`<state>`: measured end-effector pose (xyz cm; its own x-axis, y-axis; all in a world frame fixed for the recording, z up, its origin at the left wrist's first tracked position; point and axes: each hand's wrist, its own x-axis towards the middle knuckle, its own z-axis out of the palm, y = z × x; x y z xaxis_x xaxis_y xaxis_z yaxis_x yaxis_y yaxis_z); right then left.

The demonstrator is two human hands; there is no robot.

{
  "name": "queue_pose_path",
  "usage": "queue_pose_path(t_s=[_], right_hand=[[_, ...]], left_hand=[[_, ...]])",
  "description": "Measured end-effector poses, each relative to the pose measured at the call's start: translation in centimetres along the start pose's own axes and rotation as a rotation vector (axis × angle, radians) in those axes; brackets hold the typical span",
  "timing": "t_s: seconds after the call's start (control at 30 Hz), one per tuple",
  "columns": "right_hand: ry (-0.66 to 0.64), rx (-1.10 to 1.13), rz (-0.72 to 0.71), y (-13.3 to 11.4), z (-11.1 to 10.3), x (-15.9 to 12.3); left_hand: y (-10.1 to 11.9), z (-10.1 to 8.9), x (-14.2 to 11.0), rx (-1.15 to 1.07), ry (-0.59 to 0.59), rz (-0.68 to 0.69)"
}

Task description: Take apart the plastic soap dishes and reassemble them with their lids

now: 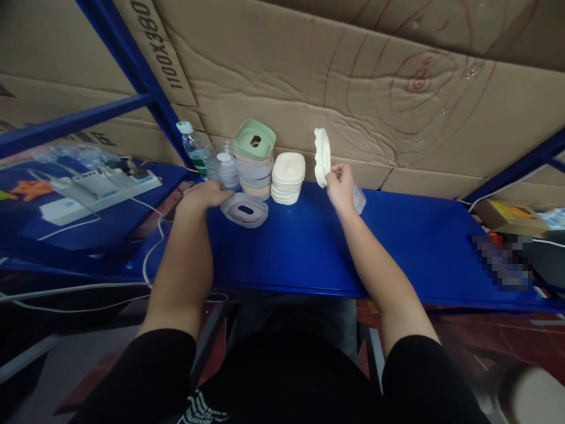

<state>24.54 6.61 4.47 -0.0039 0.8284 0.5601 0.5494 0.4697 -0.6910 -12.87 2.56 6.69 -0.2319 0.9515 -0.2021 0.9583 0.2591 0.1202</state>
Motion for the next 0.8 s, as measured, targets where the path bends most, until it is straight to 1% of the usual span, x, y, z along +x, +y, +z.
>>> queue_pose_path(t_s=[0.1, 0.13, 0.23, 0.33, 0.5, 0.67, 0.73, 0.8], right_hand=[[0.057, -0.151, 0.116, -0.8, 1.6, 1.4], [0.056, -0.202, 0.134, -1.2, 2.0, 1.8], [0.018, -0.331, 0.134, -2.5, 2.9, 2.8], [-0.034, -0.388, 0.113, -4.0, 3.6, 3.4], [-0.120, -0.413, 0.080, -6.0, 4.5, 2.7], [-0.130, -0.346, 0.028, -6.4, 4.4, 0.9], [-0.114, -0.327, 0.003, -6.1, 3.8, 0.2], [-0.105, -0.311, -0.018, -5.4, 2.7, -0.6]], left_hand=[[0.1, 0.0, 0.0, -0.027, 0.000, 0.012], [0.1, 0.1, -0.1, -0.031, -0.003, 0.018], [0.2, 0.1, -0.1, -0.024, 0.000, 0.020], [0.2, 0.1, -0.1, -0.009, -0.005, 0.021], [0.3, 0.2, -0.2, -0.015, -0.037, 0.073], [0.5, 0.4, -0.4, -0.016, -0.024, 0.092], [0.4, 0.6, -0.4, -0.017, -0.005, 0.095], [0.4, 0.7, -0.2, -0.026, 0.002, 0.102]])
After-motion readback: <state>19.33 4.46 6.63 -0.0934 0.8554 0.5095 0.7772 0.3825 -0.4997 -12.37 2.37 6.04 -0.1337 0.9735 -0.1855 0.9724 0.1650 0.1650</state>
